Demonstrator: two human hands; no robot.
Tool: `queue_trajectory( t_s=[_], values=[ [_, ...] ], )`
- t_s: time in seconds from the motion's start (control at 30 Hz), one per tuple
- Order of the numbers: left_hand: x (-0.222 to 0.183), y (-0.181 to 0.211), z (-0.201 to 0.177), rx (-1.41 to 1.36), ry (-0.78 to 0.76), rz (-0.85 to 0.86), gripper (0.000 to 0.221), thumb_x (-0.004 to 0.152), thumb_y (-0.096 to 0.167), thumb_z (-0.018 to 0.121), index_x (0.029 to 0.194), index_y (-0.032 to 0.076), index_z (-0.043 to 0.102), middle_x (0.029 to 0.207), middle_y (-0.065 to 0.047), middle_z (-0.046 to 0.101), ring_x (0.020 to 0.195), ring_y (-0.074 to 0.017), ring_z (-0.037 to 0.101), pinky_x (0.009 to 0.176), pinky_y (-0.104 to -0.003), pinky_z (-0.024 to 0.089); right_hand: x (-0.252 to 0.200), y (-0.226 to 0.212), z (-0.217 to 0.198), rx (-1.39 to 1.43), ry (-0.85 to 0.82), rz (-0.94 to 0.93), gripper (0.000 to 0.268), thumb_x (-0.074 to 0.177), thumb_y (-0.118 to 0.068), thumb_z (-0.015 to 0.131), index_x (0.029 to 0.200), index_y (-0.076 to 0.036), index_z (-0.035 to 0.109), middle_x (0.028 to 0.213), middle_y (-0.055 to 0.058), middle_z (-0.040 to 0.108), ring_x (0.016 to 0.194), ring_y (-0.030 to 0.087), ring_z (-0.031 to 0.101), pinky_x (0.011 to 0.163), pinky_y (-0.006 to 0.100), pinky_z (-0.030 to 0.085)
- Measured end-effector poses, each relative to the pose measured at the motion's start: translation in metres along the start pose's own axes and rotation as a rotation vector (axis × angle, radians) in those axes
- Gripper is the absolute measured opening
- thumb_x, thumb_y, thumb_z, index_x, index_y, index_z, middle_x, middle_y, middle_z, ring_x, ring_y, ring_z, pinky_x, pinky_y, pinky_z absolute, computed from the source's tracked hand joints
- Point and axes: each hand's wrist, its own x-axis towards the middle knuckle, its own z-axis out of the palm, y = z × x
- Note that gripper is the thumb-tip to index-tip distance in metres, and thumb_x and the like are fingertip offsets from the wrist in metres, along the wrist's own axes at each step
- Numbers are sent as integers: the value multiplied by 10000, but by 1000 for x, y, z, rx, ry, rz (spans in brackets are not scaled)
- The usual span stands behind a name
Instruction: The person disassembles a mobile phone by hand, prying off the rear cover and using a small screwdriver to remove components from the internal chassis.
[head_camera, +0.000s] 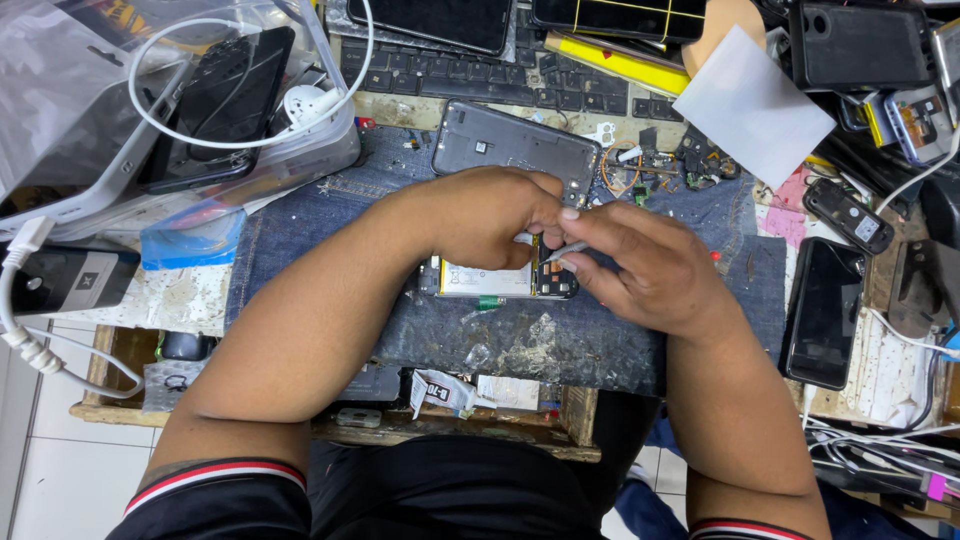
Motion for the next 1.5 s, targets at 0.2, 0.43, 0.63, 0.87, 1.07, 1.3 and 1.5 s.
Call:
queue_trajectory(
  t_s=[0.2,0.43,0.63,0.87,1.07,1.3,1.5],
  values=[
    [1,6,8,107,-50,-130,268,709,110,803,969,130,742,1005,-60,674,972,-308,675,801,-431,535,-10,12,-6,-15,77,41,568,901,5,831,1391,-33,547,1007,130,699,882,199,729,743,288,591],
    [5,1,7,181,32,-186,108,830,178,770,898,109,724,970,-50,672,943,-296,686,782,-458,537,-18,20,-9,54,249,50,535,955,32,810,1411,-36,541,1052,132,697,906,190,726,770,272,596],
    [0,-7,-11,471,183,-295,120,894,204,671,875,125,759,969,-90,674,903,-341,685,768,-510,542,-13,15,-24,-7,-13,80,479,888,-20,823,1315,-38,606,993,125,707,874,196,731,734,290,585],
    [-2,-5,-11,563,207,-348,178,853,131,654,987,141,770,1031,-103,668,901,-346,696,771,-513,555,-6,6,-24,-52,-52,89,460,890,-38,820,1300,-63,612,992,116,704,854,207,732,711,298,572],
    [5,3,5,143,184,-12,234,880,143,736,1113,116,732,985,-55,638,918,-247,695,786,-411,571,-3,1,-25,-112,-45,66,436,861,-78,854,1246,-67,649,936,99,693,786,241,694,665,332,548],
    [14,5,28,13,93,41,189,851,149,760,1032,102,732,1007,-49,635,944,-261,683,769,-410,545,-3,-1,-24,-291,-32,6,392,815,-184,911,1096,-47,673,816,78,641,702,262,640,607,379,499],
    [17,-1,36,-6,109,60,199,943,161,703,1136,113,717,1006,-38,630,930,-265,678,776,-403,546,-3,-3,-18,-323,0,-7,343,822,-226,917,1008,-64,678,762,65,634,655,248,629,576,375,481]
  ],
)
